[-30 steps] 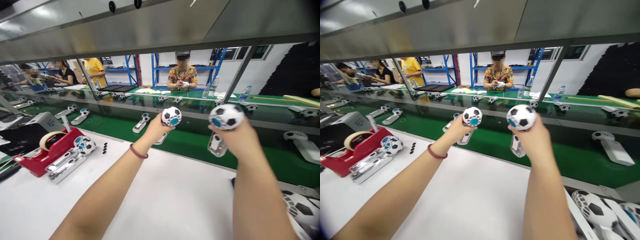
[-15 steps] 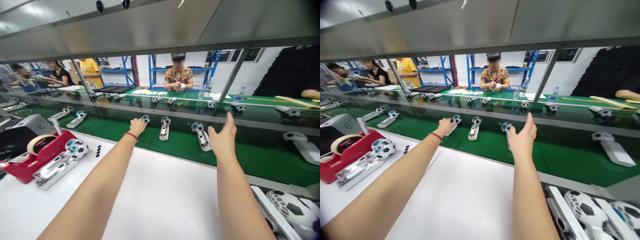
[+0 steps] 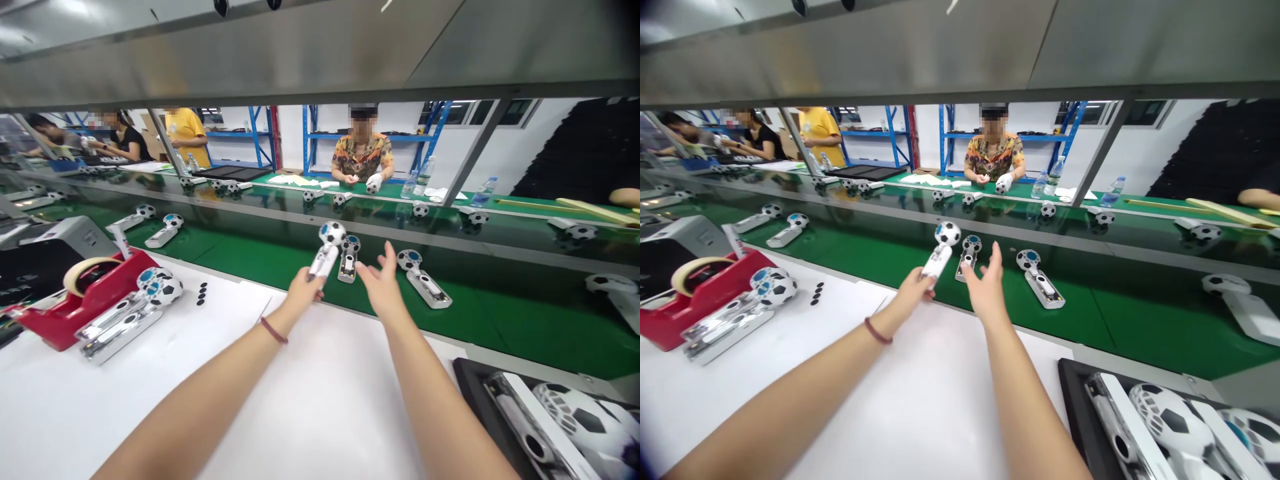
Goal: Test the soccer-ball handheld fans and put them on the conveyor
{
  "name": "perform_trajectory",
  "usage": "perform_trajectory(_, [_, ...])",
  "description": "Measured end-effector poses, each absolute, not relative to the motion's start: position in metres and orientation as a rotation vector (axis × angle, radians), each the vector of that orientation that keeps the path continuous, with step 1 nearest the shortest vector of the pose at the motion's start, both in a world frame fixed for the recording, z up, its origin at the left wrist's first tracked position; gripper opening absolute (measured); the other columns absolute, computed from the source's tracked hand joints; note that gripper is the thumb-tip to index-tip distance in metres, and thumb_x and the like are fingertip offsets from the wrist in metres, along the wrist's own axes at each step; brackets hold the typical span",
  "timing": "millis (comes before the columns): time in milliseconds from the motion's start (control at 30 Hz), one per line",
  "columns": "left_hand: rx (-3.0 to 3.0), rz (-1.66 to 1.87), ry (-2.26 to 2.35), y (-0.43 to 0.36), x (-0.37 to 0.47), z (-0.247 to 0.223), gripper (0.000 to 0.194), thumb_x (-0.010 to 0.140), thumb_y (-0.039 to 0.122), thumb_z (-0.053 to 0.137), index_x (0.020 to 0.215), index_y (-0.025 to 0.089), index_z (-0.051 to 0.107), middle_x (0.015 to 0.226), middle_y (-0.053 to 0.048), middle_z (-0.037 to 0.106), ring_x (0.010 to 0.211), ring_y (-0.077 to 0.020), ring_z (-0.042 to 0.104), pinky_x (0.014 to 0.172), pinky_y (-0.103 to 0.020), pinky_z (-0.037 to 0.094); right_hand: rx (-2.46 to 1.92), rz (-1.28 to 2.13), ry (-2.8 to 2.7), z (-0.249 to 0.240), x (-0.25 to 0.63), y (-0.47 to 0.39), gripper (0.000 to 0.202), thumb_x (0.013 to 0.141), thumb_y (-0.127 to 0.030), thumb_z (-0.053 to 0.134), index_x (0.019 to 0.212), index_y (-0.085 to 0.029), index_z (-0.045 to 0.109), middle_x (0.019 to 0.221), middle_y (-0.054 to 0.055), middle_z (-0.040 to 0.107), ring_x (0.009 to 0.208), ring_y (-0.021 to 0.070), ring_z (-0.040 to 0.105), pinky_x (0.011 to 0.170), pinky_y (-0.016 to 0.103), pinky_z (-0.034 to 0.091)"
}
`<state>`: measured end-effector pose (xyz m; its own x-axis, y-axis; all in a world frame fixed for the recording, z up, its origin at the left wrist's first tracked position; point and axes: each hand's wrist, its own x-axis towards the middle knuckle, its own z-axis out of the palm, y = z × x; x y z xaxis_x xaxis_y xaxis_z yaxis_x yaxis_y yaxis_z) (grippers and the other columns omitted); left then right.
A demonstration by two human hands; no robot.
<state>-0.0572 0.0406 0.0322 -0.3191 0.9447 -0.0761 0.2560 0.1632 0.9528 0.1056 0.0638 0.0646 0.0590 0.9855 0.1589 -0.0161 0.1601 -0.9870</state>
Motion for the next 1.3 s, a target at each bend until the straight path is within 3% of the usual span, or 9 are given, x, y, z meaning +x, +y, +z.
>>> perform_trajectory(67, [1.306,1.299,1.591,0.007,-0.033,0.027,0.029,0.07,0.024,0.061,0.096,0.019,0.051,0.084,-0.005,0.058,0.074,-0.0205,0.057,0.07,-0.033,0.046,-0.975,1.358,-1.028,0.058,0.09,0.059,0.087,0.065,-0.046,0.068,0.134,-0.04,0.016,0.128,0.006,0.043,0.102,0.022,0.056,0.079,0.037,0.05])
perform_trajectory(133, [1.503,1.367,1.528,-0.022,-0.014,0.024,0.04,0.065,0.02,0.065,0.103,0.02,0.052,0.1,-0.009,0.055,0.094,-0.027,0.053,0.086,-0.039,0.041,-0.869,1.509,-0.816,0.059,0.085,0.056,0.077,0.065,-0.047,0.068,0.128,-0.035,0.025,0.107,0.003,0.057,0.084,0.0197,0.062,0.066,0.032,0.052])
perform_trajectory(200, [1.561,1.366,1.495,-0.04,-0.002,0.023,0.051,0.065,0.02,0.066,0.113,0.019,0.05,0.111,-0.012,0.05,0.107,-0.0315,0.045,0.096,-0.043,0.034,-0.812,1.527,-0.699,0.063,0.087,0.055,0.063,0.064,-0.049,0.068,0.116,-0.027,0.038,0.086,0.0,0.06,0.069,0.0174,0.062,0.057,0.028,0.051])
perform_trajectory(300, [1.461,1.331,1.254,-0.047,0.006,0.019,0.062,0.07,0.022,0.064,0.128,0.02,0.039,0.122,-0.013,0.046,0.115,-0.0313,0.042,0.1,-0.042,0.031,-0.817,1.429,-0.754,0.069,0.093,0.052,0.051,0.064,-0.047,0.069,0.103,-0.024,0.045,0.075,-0.002,0.059,0.059,0.0141,0.059,0.05,0.024,0.048])
perform_trajectory(400, [1.255,1.262,0.923,-0.039,0.004,0.014,0.061,0.079,0.032,0.058,0.133,0.019,0.031,0.128,-0.013,0.046,0.118,-0.0287,0.042,0.099,-0.041,0.034,-0.86,1.347,-0.935,0.068,0.09,0.047,0.052,0.06,-0.045,0.072,0.101,-0.024,0.047,0.076,-0.003,0.06,0.059,0.0137,0.06,0.047,0.022,0.047])
perform_trajectory(600, [0.919,1.149,0.75,-0.026,-0.009,0.014,0.073,0.07,0.04,0.068,0.131,0.022,0.031,0.131,-0.012,0.044,0.119,-0.0314,0.042,0.098,-0.047,0.034,-0.816,1.439,-1.19,0.065,0.074,0.037,0.051,0.059,-0.044,0.073,0.1,-0.024,0.049,0.081,-0.003,0.06,0.069,0.0149,0.061,0.054,0.023,0.051])
perform_trajectory(933, [1.079,1.157,0.764,-0.022,-0.014,0.002,0.048,0.078,0.039,0.061,0.119,0.021,0.043,0.12,-0.011,0.053,0.11,-0.0276,0.051,0.091,-0.042,0.041,-0.885,1.486,-1.154,0.062,0.075,0.035,0.048,0.063,-0.048,0.069,0.1,-0.024,0.047,0.085,-0.002,0.06,0.059,0.0125,0.06,0.051,0.024,0.049])
perform_trajectory(1067, [1.132,1.141,0.775,-0.023,-0.018,0.008,0.046,0.079,0.039,0.061,0.118,0.02,0.046,0.12,-0.011,0.053,0.106,-0.0271,0.053,0.086,-0.04,0.044,-0.824,1.599,-1.086,0.057,0.076,0.037,0.052,0.063,-0.049,0.07,0.102,-0.026,0.044,0.085,-0.001,0.062,0.061,0.0157,0.062,0.05,0.025,0.049])
perform_trajectory(1300, [1.166,1.049,0.835,-0.027,-0.019,0.025,0.047,0.078,0.043,0.06,0.117,0.019,0.047,0.117,-0.013,0.053,0.104,-0.029,0.054,0.079,-0.039,0.047,-0.645,1.936,-1.074,0.045,0.09,0.035,0.047,0.065,-0.04,0.072,0.101,-0.023,0.048,0.097,0.005,0.065,0.081,0.0204,0.064,0.071,0.034,0.053])
